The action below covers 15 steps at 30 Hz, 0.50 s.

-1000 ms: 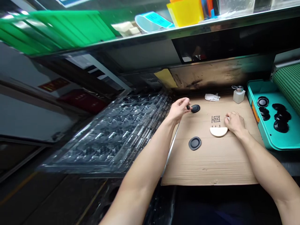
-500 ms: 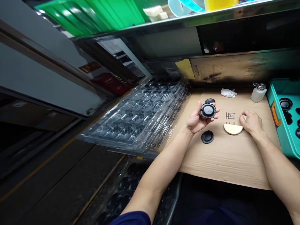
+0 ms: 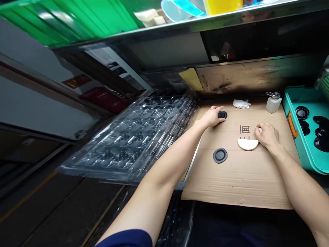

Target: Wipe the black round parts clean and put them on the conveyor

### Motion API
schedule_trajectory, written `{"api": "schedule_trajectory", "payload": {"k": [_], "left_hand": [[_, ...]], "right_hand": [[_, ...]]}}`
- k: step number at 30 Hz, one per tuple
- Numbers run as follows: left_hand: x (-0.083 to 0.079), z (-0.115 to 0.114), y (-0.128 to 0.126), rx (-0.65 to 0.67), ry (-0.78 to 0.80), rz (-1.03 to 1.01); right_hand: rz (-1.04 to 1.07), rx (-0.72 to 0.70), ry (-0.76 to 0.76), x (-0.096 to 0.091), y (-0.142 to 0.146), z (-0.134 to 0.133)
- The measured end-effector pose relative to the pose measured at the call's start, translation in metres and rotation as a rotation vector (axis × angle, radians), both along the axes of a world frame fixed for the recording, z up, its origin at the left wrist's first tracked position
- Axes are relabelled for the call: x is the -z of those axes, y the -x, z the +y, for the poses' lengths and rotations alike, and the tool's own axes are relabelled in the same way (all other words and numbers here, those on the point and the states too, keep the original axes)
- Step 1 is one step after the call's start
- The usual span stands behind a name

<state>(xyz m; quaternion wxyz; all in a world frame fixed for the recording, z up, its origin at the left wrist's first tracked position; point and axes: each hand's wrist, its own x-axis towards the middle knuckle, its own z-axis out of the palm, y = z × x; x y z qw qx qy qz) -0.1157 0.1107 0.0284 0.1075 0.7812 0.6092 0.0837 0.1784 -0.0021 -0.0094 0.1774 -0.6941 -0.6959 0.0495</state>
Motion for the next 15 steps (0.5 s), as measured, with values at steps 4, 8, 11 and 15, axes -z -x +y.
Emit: {"api": "schedule_trajectory", "payload": {"k": [4,8,11,15], "left_hand": [[0.001,0.013,0.002,0.053,0.080,0.051],[-0.002,0.020,0.016,-0.006,0.112,-0.083],[-0.001,0.026,0.022,-0.009,0.130,0.018],[-0.005,0.022,0.019,-0.039,0.135,0.064]], "right_hand": [[0.004,0.000,-0.004,0.002,0.001,0.000],[0.002,0.000,0.002,0.001,0.002,0.000],[-0.009,-0.005,0.018,-0.001,0.002,-0.001],[-0.018,-0.012,0.015,-0.002,0.001,0.000]]}}
